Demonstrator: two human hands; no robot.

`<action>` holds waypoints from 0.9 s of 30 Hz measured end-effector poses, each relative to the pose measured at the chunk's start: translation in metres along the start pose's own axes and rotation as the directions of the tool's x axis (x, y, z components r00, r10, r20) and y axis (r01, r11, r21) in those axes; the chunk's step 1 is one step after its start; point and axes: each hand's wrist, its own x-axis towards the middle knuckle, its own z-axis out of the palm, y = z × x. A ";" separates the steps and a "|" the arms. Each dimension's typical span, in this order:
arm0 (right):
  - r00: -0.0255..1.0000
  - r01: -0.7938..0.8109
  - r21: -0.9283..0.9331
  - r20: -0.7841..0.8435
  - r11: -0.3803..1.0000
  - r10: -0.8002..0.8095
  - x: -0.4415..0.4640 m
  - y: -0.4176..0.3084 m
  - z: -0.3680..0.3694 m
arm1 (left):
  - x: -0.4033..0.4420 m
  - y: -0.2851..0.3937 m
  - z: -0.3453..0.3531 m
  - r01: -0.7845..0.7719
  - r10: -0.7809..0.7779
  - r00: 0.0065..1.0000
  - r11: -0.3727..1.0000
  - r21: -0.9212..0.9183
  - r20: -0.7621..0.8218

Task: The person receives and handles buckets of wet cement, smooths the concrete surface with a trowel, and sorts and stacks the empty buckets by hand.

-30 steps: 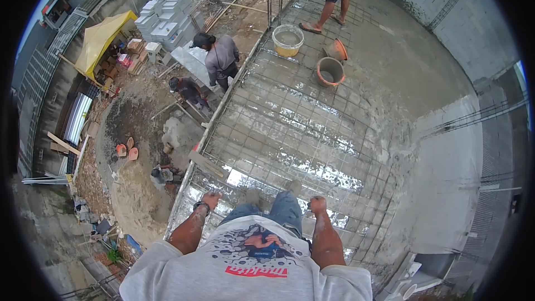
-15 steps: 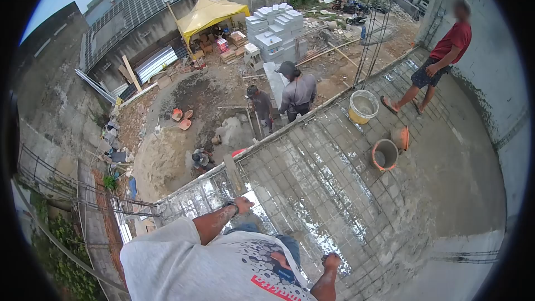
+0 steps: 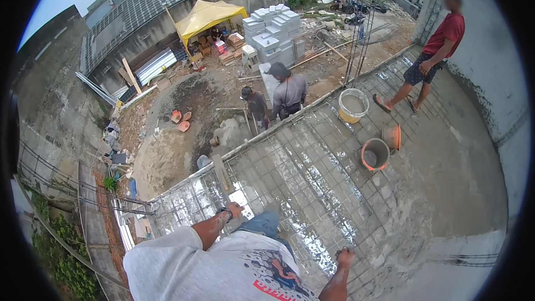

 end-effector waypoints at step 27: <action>0.925 -0.114 0.135 -0.347 0.984 0.155 0.107 -0.187 -0.113 | 0.310 0.587 0.010 -0.469 0.474 0.825 0.878 -0.093 0.308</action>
